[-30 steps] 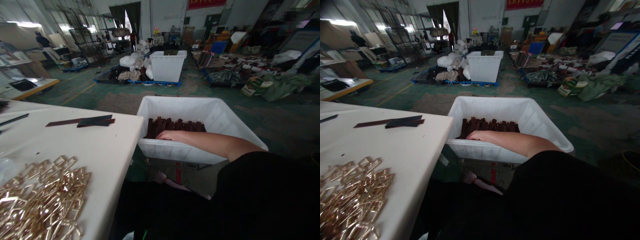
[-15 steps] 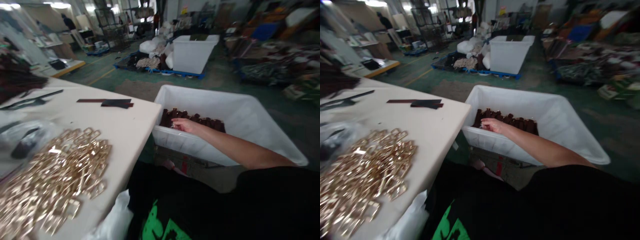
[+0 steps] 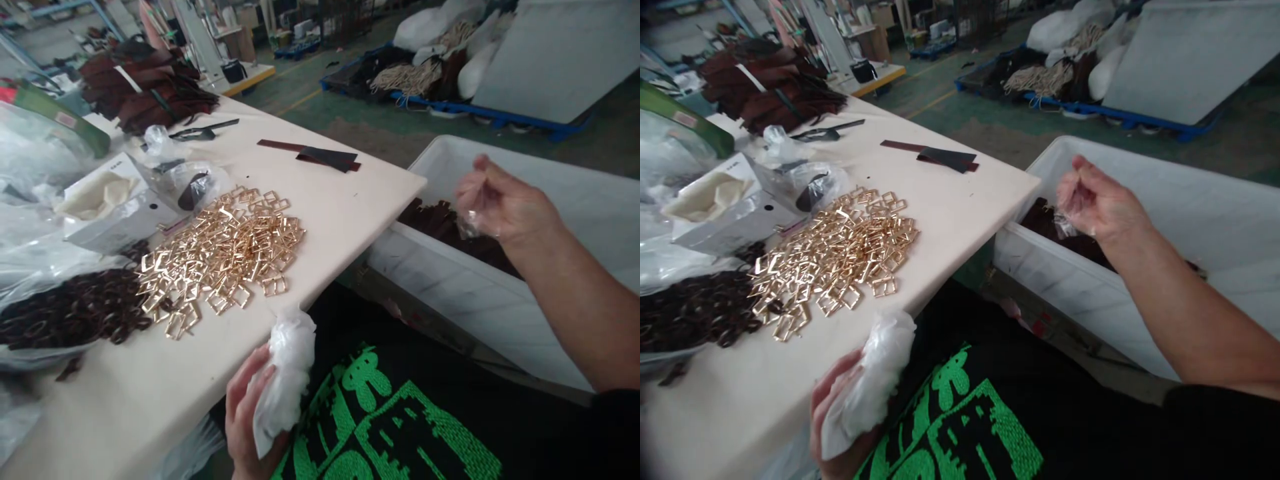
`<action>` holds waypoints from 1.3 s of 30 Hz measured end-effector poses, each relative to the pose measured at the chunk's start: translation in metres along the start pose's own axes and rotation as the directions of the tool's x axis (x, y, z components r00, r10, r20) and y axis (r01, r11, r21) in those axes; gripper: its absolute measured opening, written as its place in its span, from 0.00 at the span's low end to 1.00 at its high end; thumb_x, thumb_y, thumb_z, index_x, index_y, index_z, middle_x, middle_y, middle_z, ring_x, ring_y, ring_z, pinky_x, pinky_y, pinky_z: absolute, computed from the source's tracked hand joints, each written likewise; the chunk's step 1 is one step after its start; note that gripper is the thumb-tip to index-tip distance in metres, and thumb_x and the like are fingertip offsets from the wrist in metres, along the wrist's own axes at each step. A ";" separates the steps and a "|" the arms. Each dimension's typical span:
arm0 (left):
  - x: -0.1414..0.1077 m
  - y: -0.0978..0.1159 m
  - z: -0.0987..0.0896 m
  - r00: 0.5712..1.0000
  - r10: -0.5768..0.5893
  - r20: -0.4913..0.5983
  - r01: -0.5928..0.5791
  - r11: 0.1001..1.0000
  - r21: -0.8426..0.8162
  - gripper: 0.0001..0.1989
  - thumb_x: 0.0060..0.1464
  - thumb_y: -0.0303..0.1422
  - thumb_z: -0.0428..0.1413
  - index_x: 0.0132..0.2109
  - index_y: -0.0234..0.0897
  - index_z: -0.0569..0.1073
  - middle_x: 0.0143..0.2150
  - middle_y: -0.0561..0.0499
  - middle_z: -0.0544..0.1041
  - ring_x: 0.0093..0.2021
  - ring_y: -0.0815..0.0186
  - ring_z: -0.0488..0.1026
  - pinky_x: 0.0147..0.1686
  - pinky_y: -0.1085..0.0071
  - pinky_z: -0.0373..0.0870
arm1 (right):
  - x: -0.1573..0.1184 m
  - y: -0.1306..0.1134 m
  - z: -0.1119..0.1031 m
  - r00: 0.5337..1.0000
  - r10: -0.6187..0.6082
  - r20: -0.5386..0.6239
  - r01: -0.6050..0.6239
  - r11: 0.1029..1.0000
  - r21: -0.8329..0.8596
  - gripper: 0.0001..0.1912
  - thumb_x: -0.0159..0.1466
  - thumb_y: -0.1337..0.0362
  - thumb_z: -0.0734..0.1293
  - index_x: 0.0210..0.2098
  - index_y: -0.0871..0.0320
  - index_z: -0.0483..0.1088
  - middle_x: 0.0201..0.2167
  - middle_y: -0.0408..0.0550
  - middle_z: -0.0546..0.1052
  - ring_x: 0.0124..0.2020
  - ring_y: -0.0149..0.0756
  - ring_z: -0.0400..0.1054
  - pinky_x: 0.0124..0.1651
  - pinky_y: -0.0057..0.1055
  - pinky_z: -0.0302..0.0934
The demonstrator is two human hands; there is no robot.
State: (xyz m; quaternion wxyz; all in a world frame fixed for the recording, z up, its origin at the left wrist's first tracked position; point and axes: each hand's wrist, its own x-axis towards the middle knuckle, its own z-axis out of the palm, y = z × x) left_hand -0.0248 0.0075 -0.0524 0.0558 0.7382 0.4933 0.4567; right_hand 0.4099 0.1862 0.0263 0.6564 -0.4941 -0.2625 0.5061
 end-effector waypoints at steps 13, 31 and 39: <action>0.017 0.016 -0.017 0.982 0.172 0.071 -0.173 0.985 0.005 0.14 0.63 0.31 0.54 0.55 0.34 0.70 0.55 0.39 0.73 0.55 0.56 0.74 0.47 0.62 0.78 | -0.098 0.079 0.173 0.096 0.240 0.966 -0.561 0.815 -0.147 0.26 0.54 0.74 0.74 0.51 0.57 0.69 0.32 0.40 0.76 0.31 0.27 0.71 0.34 0.24 0.72; -0.002 0.028 -0.016 0.991 0.092 -0.099 -0.090 0.996 0.027 0.15 0.66 0.32 0.53 0.58 0.43 0.71 0.57 0.45 0.73 0.56 0.57 0.74 0.49 0.62 0.77 | -0.138 0.143 0.216 0.119 0.334 0.935 -0.679 0.715 -0.169 0.33 0.51 0.74 0.78 0.53 0.55 0.68 0.34 0.40 0.76 0.37 0.27 0.72 0.45 0.28 0.69; -0.026 0.014 -0.015 0.982 0.150 -0.113 -0.145 0.988 0.051 0.15 0.63 0.31 0.55 0.56 0.43 0.71 0.56 0.45 0.73 0.53 0.54 0.76 0.45 0.61 0.80 | -0.151 0.159 0.210 0.216 0.157 0.964 -0.414 0.909 -0.055 0.37 0.48 0.74 0.80 0.55 0.57 0.66 0.37 0.39 0.73 0.40 0.26 0.69 0.50 0.26 0.65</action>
